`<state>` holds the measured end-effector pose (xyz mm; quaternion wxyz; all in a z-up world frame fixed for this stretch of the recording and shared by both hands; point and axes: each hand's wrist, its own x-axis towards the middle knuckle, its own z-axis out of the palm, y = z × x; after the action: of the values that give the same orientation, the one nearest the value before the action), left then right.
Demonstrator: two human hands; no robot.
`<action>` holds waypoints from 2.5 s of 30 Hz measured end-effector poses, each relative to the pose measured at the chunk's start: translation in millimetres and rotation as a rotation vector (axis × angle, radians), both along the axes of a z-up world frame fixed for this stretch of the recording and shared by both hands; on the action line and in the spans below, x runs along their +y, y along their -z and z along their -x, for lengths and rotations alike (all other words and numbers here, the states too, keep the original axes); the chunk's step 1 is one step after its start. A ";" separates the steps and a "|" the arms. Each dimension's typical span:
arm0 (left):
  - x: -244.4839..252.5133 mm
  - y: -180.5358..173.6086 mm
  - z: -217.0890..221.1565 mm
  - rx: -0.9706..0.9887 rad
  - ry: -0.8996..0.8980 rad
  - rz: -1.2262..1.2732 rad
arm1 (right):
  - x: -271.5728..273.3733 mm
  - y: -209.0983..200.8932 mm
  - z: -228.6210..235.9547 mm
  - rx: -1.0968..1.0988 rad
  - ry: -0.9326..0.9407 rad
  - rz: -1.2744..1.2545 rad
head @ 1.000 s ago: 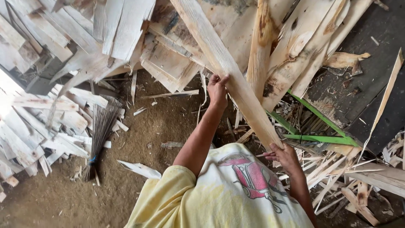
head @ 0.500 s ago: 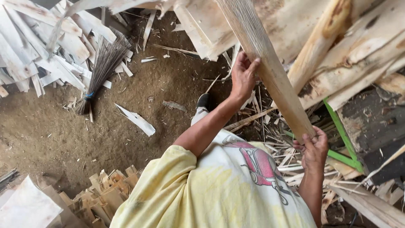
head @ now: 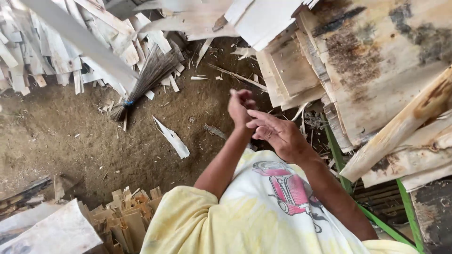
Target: Trimming the edges of thin wood veneer sheets using a large industrial guillotine shear.
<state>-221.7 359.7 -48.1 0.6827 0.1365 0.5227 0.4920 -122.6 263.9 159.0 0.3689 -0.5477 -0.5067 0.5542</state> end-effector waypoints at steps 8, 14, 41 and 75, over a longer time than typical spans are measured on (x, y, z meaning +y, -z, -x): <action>-32.0 -23.6 -64.6 -0.023 1.250 -0.219 | -70.7 97.9 -69.6 0.043 0.566 0.096; -23.7 -16.7 -125.8 -0.126 1.593 -0.356 | -136.2 114.6 -81.8 0.078 0.853 0.126; -86.2 2.3 -122.8 0.319 1.521 -0.423 | -226.7 146.5 -79.6 -0.984 1.108 0.094; -309.4 -26.1 -228.9 -0.126 1.625 -0.386 | -416.0 141.7 -80.1 0.543 1.470 -0.055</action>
<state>7.2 50.3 -22.0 0.8174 0.5576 0.1292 -0.0656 -42.5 -152.1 17.3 0.7657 -0.5785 0.0803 0.2694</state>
